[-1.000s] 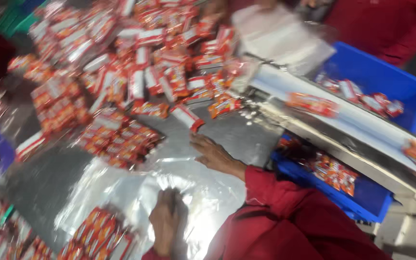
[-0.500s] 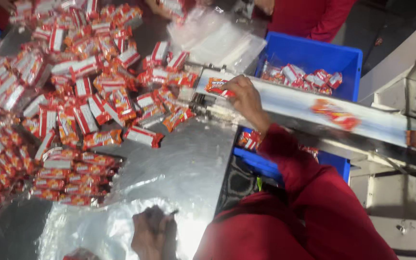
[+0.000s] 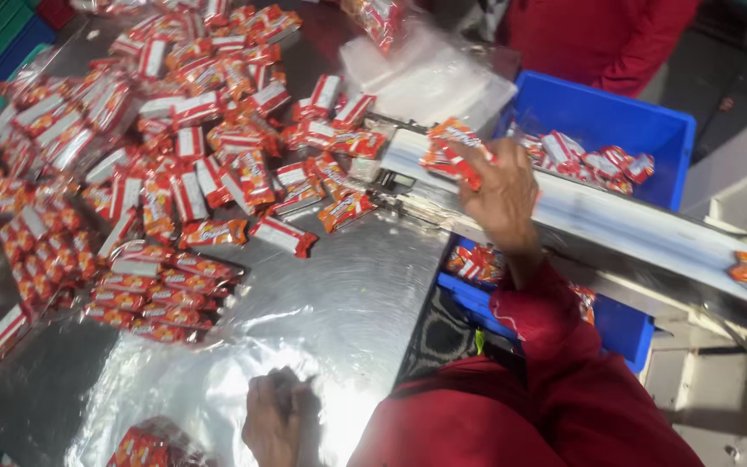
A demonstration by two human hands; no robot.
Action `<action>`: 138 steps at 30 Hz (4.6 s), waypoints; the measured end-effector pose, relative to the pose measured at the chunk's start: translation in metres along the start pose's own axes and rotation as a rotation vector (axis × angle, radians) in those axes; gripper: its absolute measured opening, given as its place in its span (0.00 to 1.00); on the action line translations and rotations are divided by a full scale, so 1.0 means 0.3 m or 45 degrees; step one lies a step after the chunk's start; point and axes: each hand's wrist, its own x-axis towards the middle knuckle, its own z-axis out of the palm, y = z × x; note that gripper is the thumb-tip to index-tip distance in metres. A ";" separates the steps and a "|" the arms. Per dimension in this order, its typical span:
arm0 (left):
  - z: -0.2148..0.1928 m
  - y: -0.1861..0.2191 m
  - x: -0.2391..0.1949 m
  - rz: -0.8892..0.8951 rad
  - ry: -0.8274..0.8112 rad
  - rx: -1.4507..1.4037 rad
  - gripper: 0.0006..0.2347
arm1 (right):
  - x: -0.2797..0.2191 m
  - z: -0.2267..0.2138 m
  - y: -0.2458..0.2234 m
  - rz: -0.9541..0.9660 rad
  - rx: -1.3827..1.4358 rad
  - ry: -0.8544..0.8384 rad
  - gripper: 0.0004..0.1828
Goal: The person picks up small snack packets from a pile on a metal table and places them into a clear plastic bag. They then move the filled bag to a blue bin. The process is repeated continuously with other workers visible in the background.
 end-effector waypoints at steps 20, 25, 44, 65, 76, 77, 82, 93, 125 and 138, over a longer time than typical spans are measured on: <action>0.043 0.037 0.059 -0.198 0.171 -0.552 0.04 | -0.374 0.095 -0.596 -0.315 1.041 -0.681 0.50; 0.088 -0.125 0.082 -0.325 0.209 -1.174 0.06 | -0.531 0.246 -0.831 -0.588 1.129 -0.487 0.53; -0.148 0.280 -0.029 0.181 0.106 -0.134 0.37 | -0.595 0.302 -0.663 -0.841 0.593 -0.758 0.18; 0.256 0.436 0.041 0.398 -0.184 0.271 0.31 | -0.138 0.016 -0.082 -0.011 -0.304 0.089 0.37; 0.229 0.407 0.046 0.200 -0.016 -0.265 0.25 | -0.106 0.112 0.000 0.076 -0.600 0.101 0.33; 0.234 0.408 0.057 0.213 -0.027 -0.261 0.28 | -0.090 0.098 0.020 0.157 -0.448 -0.049 0.35; 0.231 0.375 0.092 0.261 -0.188 -0.176 0.25 | -0.085 0.044 -0.039 0.240 0.658 -0.403 0.33; 0.242 0.391 0.076 0.236 -0.171 -0.260 0.35 | -0.606 0.238 -0.378 0.354 1.672 -0.772 0.36; 0.192 0.393 0.252 0.538 0.110 0.021 0.32 | -0.141 -0.103 0.133 0.029 0.020 0.098 0.24; 0.172 0.351 0.148 0.283 -0.091 -0.190 0.24 | -0.113 -0.149 0.114 0.120 -0.026 0.015 0.39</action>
